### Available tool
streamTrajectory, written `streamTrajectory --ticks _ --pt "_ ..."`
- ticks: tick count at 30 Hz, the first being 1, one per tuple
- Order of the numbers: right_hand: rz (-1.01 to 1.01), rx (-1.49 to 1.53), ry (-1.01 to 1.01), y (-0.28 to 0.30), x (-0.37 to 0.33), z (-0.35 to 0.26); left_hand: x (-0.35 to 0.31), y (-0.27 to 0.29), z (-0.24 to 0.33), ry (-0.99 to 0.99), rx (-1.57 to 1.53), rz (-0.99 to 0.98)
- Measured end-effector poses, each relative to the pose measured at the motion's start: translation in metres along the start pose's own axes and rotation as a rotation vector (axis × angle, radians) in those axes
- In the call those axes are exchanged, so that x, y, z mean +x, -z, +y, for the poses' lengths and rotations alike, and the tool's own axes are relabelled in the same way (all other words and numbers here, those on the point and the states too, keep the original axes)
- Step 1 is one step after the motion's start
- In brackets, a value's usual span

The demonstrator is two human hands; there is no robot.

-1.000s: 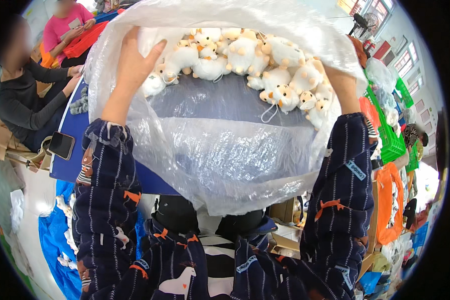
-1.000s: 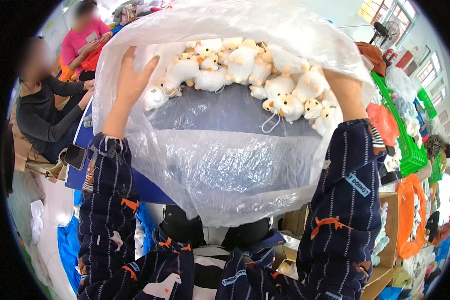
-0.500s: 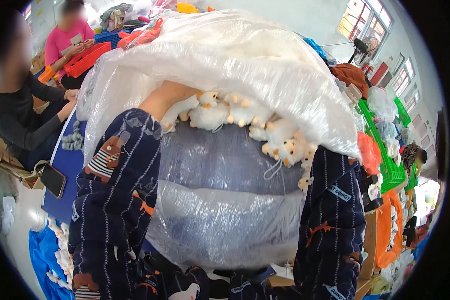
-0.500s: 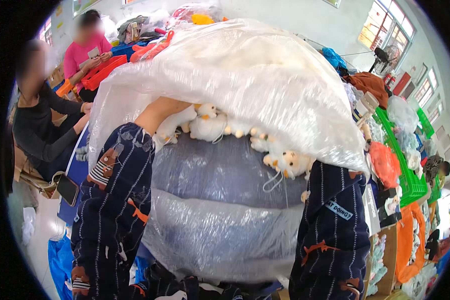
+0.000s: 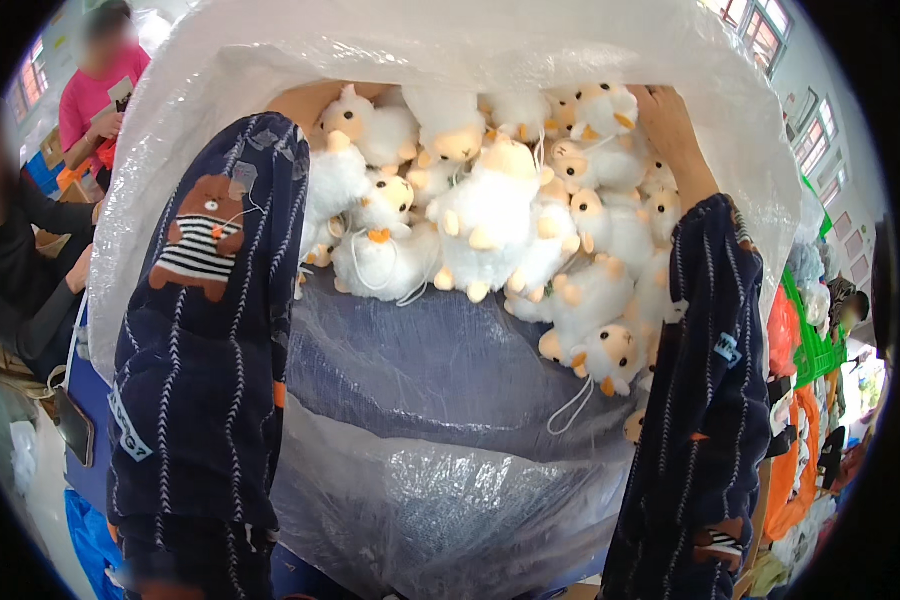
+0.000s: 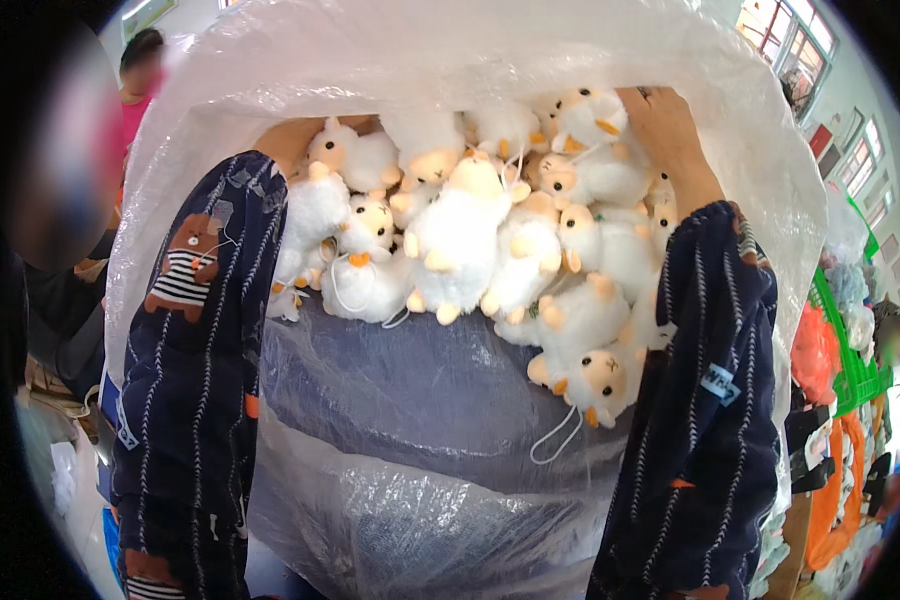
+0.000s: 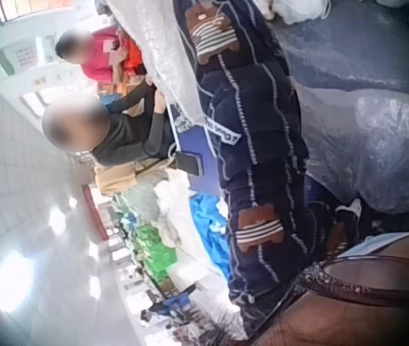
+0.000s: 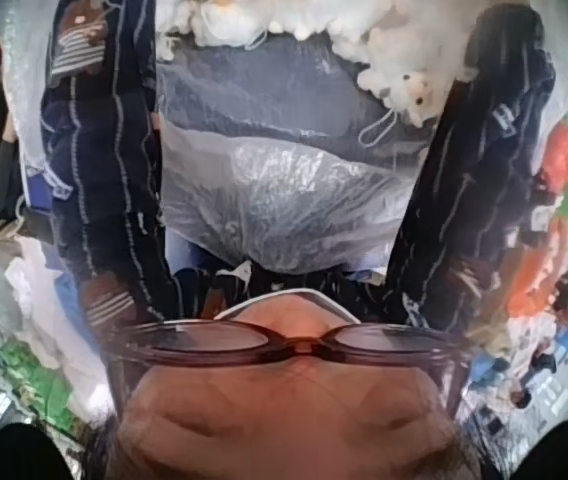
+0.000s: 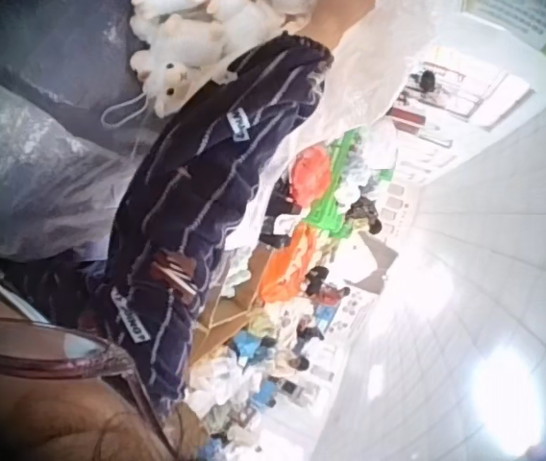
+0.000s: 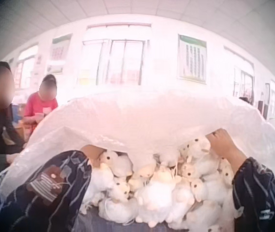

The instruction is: The person uses small scissors to trim loose threads and excess fabric from small white plush toys. They handle each toy one at a time, rotate it to access different sides, and place the finished items into a large plastic bag on the table.

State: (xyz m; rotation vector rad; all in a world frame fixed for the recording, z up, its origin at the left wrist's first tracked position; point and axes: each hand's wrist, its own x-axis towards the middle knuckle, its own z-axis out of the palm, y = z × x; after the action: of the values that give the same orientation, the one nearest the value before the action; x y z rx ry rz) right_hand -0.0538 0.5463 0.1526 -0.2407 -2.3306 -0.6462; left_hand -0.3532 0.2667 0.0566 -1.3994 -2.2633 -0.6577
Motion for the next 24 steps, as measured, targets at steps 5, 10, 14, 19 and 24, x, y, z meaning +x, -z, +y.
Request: streamTrajectory --ticks 5,10,14,19,24 --pt "-0.089 0.223 -0.163 -0.019 0.000 -0.038 -0.036 0.024 -0.007 0.001 0.027 -0.008" --pt "-0.315 0.368 -0.462 0.000 -0.029 -0.030 -0.058 0.017 0.025 -0.096 -0.044 -0.055" --pt "-0.097 0.417 -0.391 0.040 -0.039 -0.063 -0.077 0.034 0.037 -0.117 -0.063 -0.068" --pt "-0.089 0.370 -0.354 0.082 -0.068 -0.107 -0.113 0.067 0.058 -0.185 -0.108 -0.100" --pt "-0.140 0.309 -0.322 0.124 -0.100 -0.152 -0.163 0.123 0.092 -0.328 -0.191 -0.145"
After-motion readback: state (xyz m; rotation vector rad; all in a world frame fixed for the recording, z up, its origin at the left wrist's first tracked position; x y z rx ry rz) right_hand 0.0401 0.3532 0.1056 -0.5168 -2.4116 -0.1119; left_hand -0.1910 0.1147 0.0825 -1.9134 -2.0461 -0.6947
